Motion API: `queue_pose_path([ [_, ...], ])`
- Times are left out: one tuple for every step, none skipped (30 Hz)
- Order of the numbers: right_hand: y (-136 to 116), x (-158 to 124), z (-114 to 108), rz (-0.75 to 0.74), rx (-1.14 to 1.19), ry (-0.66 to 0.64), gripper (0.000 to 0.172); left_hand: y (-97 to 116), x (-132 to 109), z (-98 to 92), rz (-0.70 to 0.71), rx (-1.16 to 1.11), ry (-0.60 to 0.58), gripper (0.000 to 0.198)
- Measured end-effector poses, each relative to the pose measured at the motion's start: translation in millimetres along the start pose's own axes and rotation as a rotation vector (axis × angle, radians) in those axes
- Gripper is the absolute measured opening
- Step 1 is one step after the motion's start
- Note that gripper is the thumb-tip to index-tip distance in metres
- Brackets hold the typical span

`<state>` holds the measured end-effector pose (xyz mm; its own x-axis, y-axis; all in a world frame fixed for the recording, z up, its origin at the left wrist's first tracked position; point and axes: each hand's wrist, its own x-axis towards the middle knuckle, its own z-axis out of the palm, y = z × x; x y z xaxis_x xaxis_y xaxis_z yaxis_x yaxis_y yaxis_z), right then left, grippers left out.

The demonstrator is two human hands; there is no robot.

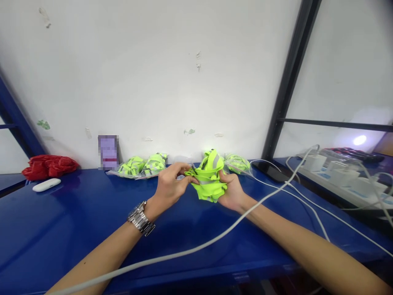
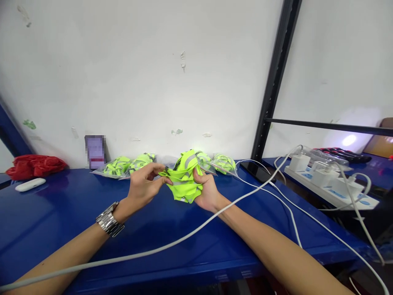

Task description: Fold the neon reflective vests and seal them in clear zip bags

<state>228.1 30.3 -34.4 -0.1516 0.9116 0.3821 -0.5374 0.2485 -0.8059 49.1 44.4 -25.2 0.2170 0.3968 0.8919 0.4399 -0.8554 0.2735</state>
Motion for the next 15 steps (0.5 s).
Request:
queue_pose_path([
  [0.5, -0.6, 0.9, 0.051, 0.023, -0.027, 0.034, -0.4, 0.2, 0.0, 0.003, 0.008, -0.004, 0.014],
  [0.9, -1.3, 1.7, 0.106, 0.048, -0.056, 0.036, -1.4, 0.1, 0.2, 0.006, 0.026, -0.015, 0.012],
  [1.1, -2.2, 2.4, 0.153, 0.067, -0.082, 0.038, -3.0, -0.6, 0.6, 0.0, 0.044, -0.029, 0.012],
  [1.1, -3.2, 3.0, 0.18, 0.073, -0.1, 0.04, -5.2, -1.7, 1.2, -0.012, 0.056, -0.049, 0.013],
  [1.0, -4.3, 3.4, 0.199, 0.071, -0.116, 0.042, -7.9, -3.2, 1.8, -0.019, 0.063, -0.065, 0.014],
  [0.9, -5.4, 3.6, 0.213, 0.062, -0.132, 0.043, -11.1, -5.1, 2.3, -0.015, 0.066, -0.082, 0.014],
  [0.7, -6.5, 3.6, 0.222, 0.049, -0.147, 0.043, -14.6, -7.2, 2.6, -0.002, 0.066, -0.104, 0.015],
  [0.5, -7.5, 3.3, 0.228, 0.03, -0.161, 0.044, -18.4, -9.6, 2.4, 0.019, 0.061, -0.137, 0.016],
  [0.2, -8.2, 2.8, 0.232, 0.005, -0.176, 0.044, -22.2, -12.1, 1.9, 0.041, 0.053, -0.174, 0.018],
  [-0.1, -8.6, 2.0, 0.236, -0.027, -0.192, 0.044, -25.7, -14.5, 0.9, 0.062, 0.044, -0.211, 0.019],
  [-0.4, -8.8, 1.0, 0.235, -0.067, -0.208, 0.044, -28.9, -16.8, -0.4, 0.082, 0.038, -0.244, 0.02],
  [-0.7, -8.6, -0.1, 0.231, -0.111, -0.228, 0.044, -31.5, -18.7, -1.8, 0.098, 0.034, -0.27, 0.021],
  [-0.8, -8.2, -1.1, 0.221, -0.155, -0.244, 0.044, -33.4, -20.3, -3.3, 0.109, 0.034, -0.284, 0.022],
  [-0.9, -7.6, -2.0, 0.209, -0.19, -0.257, 0.044, -34.4, -21.3, -4.7, 0.117, 0.036, -0.289, 0.022],
  [-0.8, -7.1, -2.6, 0.197, -0.21, -0.263, 0.045, -34.7, -21.7, -5.9, 0.123, 0.041, -0.288, 0.021],
])
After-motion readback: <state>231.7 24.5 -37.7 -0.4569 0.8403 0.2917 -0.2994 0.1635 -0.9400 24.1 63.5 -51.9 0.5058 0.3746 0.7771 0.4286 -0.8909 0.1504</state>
